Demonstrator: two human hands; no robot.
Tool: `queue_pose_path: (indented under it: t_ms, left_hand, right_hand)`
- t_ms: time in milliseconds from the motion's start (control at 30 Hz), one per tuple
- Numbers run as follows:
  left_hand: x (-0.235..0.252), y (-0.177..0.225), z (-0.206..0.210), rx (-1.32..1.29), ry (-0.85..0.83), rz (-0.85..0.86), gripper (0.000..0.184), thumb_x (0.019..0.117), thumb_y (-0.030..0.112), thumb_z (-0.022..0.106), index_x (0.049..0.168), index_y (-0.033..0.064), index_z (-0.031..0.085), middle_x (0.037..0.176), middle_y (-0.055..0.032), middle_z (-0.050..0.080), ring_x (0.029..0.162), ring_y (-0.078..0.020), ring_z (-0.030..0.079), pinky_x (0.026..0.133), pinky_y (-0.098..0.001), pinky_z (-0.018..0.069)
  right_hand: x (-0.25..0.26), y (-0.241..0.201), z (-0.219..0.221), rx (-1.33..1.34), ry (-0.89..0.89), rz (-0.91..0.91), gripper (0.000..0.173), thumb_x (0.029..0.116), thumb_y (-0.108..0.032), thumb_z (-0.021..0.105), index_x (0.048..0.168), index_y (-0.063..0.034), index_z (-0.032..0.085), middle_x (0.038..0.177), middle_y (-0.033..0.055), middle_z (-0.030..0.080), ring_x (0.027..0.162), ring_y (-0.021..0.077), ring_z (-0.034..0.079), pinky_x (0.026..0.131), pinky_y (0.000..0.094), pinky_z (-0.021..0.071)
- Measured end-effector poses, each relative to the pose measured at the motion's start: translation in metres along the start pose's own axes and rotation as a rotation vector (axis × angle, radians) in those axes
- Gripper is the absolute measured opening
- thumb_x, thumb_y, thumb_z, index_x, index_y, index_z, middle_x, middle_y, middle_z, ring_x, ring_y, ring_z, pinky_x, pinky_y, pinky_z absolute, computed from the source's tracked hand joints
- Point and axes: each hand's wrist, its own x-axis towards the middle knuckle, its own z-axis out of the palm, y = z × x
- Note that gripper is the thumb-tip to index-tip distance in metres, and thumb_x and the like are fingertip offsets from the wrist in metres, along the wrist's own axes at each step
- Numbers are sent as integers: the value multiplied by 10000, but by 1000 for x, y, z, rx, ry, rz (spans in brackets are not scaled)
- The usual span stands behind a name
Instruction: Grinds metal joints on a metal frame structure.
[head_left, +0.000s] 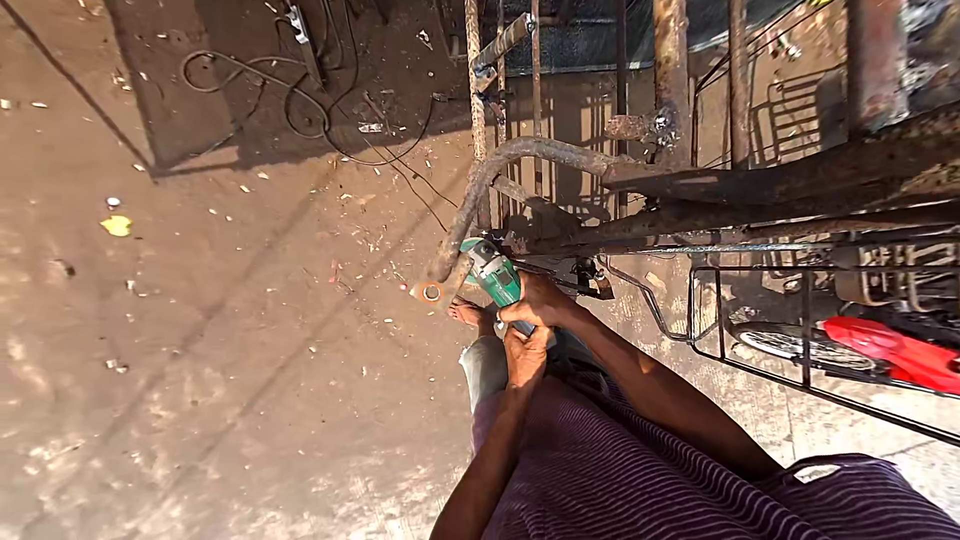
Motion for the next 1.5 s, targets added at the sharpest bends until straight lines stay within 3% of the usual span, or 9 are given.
queue_pose_path:
  t_ms: [133,533,833,1433,1500]
  left_hand:
    - [-1,1,2,52,2,-15,376,831,95,761,1138,-56,603,901,-110,709,828,-160,710,789,-352,616]
    - [7,-4,1,-30,-2,-1,394,828,103,783,1143,-56,608,926,-141,712,853,-201,716,809,-385,620]
    - [3,-3,3,2,-15,-21,360,816,91,783,1104,-50,621,900,-123,710,837,-186,711,797,-373,614]
    - [-4,-2,8,-73,11,-2,453,846,102,770,1222,-56,572,1004,-143,702,930,-194,705,868,-378,605]
    - [-7,-5,5,-76,5,21,416,856,110,765,1192,-62,591,990,-149,709,920,-203,710,864,-389,610]
  right_hand:
    - [-1,3,-1,4,-10,23,699,677,-523,858,1176,-93,625,976,90,706,913,241,702,804,532,582]
    - [9,8,4,3,18,-35,654,667,-515,862,1121,-101,639,903,72,703,825,216,702,740,510,586]
    - [5,12,2,-20,9,-17,685,662,-534,858,1140,-95,640,940,77,704,874,226,701,778,517,582]
    - [2,7,0,-21,-9,-40,681,660,-515,865,1144,-100,625,935,75,699,862,226,698,761,514,582]
    - [1,8,4,-24,-2,-51,681,650,-514,867,1141,-108,626,927,60,701,855,208,699,757,500,586]
